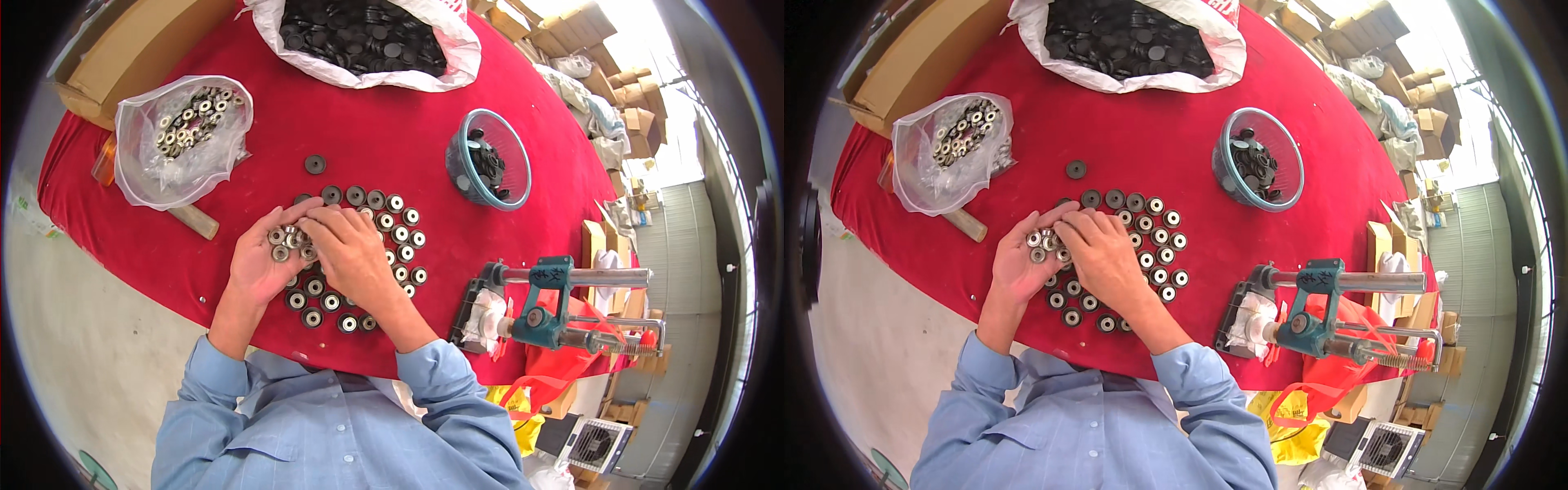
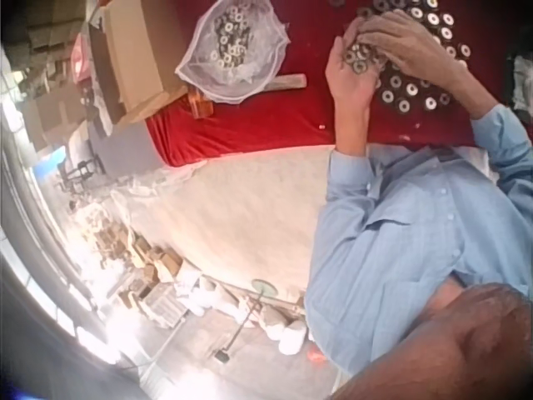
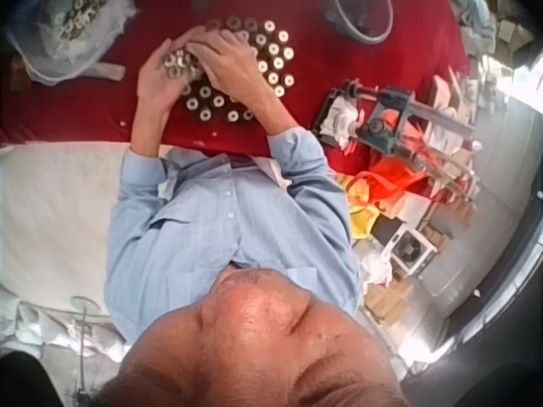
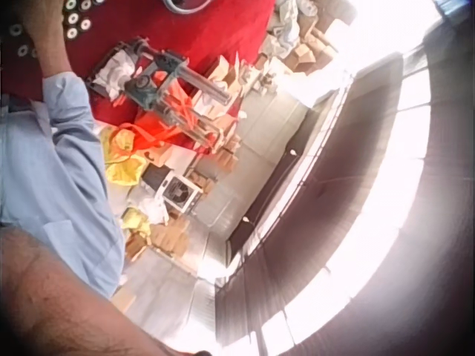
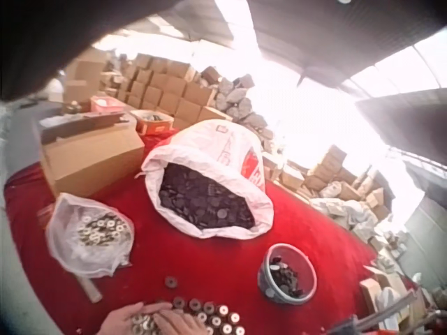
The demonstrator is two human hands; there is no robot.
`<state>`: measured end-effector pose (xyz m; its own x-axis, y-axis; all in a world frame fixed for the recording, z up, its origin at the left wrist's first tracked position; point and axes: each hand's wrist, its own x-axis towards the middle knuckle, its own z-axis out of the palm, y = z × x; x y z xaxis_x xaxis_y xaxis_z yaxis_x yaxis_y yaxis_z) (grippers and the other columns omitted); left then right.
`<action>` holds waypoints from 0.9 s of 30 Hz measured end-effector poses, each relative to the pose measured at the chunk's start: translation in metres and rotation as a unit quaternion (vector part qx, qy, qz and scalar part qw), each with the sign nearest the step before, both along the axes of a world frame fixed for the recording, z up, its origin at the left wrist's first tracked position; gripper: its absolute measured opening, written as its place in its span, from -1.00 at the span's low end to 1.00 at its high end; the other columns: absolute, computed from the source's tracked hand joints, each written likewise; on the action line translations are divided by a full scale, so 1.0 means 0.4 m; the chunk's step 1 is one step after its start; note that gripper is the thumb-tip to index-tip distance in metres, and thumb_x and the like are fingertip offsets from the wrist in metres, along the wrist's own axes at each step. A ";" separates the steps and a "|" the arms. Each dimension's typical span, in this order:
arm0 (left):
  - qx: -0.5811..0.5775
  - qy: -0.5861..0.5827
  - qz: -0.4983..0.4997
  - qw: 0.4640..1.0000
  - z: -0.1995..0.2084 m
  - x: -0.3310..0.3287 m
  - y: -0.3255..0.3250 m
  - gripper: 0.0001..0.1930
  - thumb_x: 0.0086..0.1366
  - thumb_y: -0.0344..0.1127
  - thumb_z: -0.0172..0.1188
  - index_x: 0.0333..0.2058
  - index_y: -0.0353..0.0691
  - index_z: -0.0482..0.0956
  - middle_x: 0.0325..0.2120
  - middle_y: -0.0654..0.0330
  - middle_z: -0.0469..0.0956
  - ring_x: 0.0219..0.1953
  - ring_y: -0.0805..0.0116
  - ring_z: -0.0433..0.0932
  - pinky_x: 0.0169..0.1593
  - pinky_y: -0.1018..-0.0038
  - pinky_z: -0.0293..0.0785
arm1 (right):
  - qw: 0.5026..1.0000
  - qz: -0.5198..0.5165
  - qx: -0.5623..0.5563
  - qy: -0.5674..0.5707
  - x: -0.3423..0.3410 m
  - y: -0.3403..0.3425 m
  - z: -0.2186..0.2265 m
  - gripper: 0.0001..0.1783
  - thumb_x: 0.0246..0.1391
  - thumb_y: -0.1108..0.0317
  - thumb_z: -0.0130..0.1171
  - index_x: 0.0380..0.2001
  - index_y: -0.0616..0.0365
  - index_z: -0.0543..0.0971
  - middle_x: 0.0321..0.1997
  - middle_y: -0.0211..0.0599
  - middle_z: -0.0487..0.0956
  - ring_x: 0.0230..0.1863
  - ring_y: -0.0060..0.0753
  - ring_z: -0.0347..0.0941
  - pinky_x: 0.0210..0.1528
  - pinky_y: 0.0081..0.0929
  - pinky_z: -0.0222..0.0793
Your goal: The person places small metal inserts into a grid of dark circular discs on a red table. They then use a rubber mallet to tap the inserts into the discs. The person handles the parts one by one, arranging them in rows.
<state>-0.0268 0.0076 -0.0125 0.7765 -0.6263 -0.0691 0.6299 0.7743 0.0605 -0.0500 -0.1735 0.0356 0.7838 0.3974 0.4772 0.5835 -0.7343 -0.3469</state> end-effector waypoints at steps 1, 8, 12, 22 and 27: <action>0.000 -0.004 -0.005 1.000 -0.005 0.001 0.003 -0.39 0.70 -0.13 -0.22 0.45 -0.55 0.24 0.35 -0.21 0.45 0.41 -0.02 0.45 0.48 -0.01 0.34 | 1.000 0.002 0.005 0.003 0.001 -0.002 -0.004 -0.63 0.06 0.49 0.27 -0.01 0.15 0.67 0.07 -0.27 0.63 0.06 -0.11 0.57 0.09 -0.15 0.44; -0.032 0.026 -0.021 0.999 0.003 0.003 -0.009 -0.38 0.70 -0.16 -0.24 0.42 -0.66 0.23 0.38 -0.32 0.38 0.42 -0.15 0.41 0.55 -0.07 0.26 | 0.992 -0.083 0.086 0.042 0.022 -0.054 -0.003 -0.66 0.12 0.51 0.36 0.00 0.16 0.67 -0.07 -0.25 0.65 -0.03 -0.09 0.58 0.05 -0.15 0.46; -0.036 0.031 -0.022 0.999 -0.022 0.001 -0.005 -0.39 0.70 -0.18 -0.25 0.42 -0.68 0.22 0.38 -0.32 0.37 0.42 -0.18 0.40 0.57 -0.05 0.24 | 0.996 -0.042 0.064 0.040 0.021 -0.057 0.003 -0.65 0.12 0.49 0.37 0.01 0.14 0.69 -0.09 -0.26 0.64 -0.06 -0.11 0.58 0.01 -0.15 0.44; -0.012 0.043 -0.002 0.999 0.010 0.006 -0.002 -0.37 0.65 -0.24 -0.16 0.45 -0.70 0.12 0.54 -0.40 0.07 0.60 -0.26 0.09 0.61 0.00 0.18 | 0.972 -0.206 0.104 0.031 0.077 -0.183 -0.027 -0.83 0.16 0.57 0.37 -0.17 0.21 0.74 -0.15 -0.18 0.71 -0.17 -0.07 0.69 -0.13 -0.20 0.63; -0.030 0.055 0.002 0.998 0.003 0.007 -0.001 -0.38 0.64 -0.27 -0.15 0.45 -0.71 0.11 0.54 -0.42 0.07 0.60 -0.27 0.10 0.59 0.00 0.23 | 0.981 -0.192 -0.011 -0.018 0.083 -0.212 -0.080 -0.85 0.17 0.49 0.38 -0.17 0.14 0.74 -0.14 -0.31 0.71 -0.11 -0.15 0.65 -0.01 -0.15 0.54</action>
<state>-0.0238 0.0070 -0.0114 0.7691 -0.6286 -0.1154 0.6268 0.7772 -0.0553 -0.0167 -0.2582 0.0035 0.8604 0.0861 0.5023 0.2732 -0.9099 -0.3121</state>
